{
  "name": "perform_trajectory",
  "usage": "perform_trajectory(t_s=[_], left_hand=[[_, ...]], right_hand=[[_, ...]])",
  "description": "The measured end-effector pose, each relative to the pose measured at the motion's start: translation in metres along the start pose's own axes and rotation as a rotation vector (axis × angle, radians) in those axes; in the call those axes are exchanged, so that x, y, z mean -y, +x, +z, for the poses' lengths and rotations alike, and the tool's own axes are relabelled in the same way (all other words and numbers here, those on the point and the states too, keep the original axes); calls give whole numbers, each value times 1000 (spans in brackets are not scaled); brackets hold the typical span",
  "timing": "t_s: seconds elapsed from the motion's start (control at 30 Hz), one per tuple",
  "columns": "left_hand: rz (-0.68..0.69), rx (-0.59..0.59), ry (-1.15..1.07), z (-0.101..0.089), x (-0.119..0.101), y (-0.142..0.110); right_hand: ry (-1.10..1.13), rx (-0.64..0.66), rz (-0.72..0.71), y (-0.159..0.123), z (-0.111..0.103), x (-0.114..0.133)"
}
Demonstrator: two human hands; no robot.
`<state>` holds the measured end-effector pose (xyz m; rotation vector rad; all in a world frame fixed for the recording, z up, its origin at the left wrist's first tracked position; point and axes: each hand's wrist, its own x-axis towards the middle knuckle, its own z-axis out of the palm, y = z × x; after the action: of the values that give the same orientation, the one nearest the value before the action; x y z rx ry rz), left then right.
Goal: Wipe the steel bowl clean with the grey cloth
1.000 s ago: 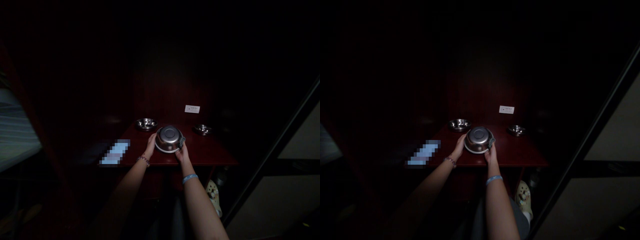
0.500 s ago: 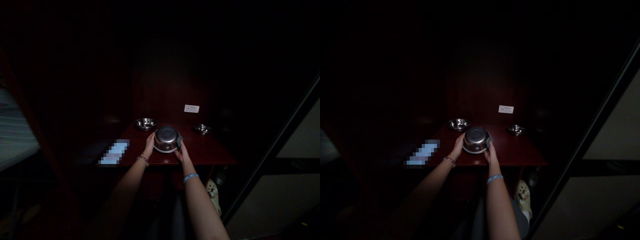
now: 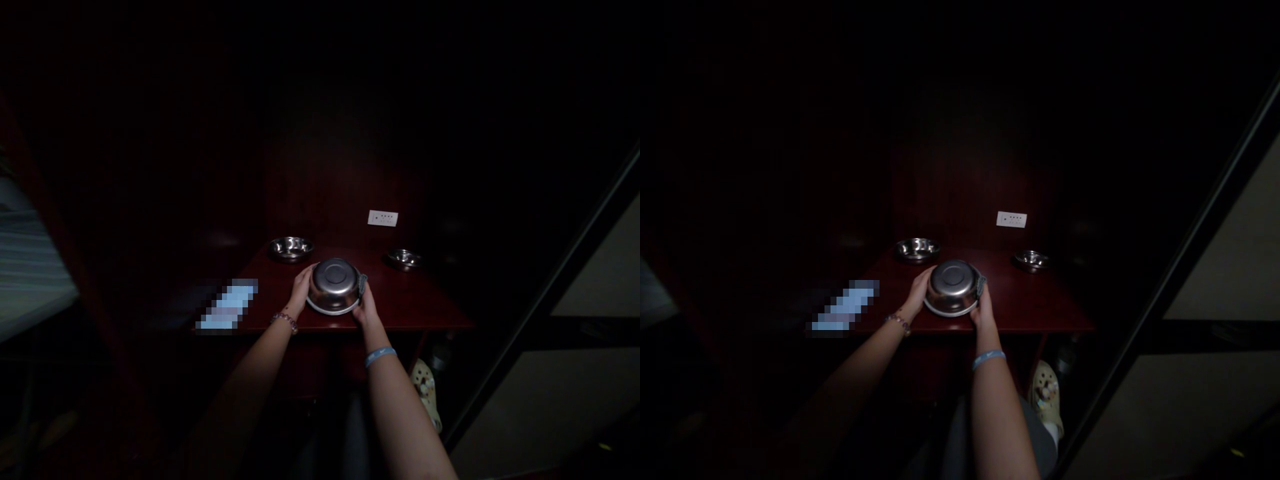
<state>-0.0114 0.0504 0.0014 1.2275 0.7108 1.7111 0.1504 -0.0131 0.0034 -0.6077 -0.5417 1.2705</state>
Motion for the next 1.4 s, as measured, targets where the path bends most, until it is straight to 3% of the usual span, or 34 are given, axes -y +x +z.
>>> perform_trajectory(t_s=[0.4,0.7,0.93,1.17,1.4], left_hand=[[-38,-126,27,-1,1,0],[2,-17,9,1,0,0],[-64,-80,27,-1,6,3],[-78,-89,45,0,4,3],[-50,-68,51,1,3,2]], right_hand=[[20,-6,5,-2,4,1],[91,-36,-25,3,-1,-2],[138,-53,-72,8,-3,-6],[41,14,-135,9,-3,-8],[70,-33,-66,9,-3,-7]])
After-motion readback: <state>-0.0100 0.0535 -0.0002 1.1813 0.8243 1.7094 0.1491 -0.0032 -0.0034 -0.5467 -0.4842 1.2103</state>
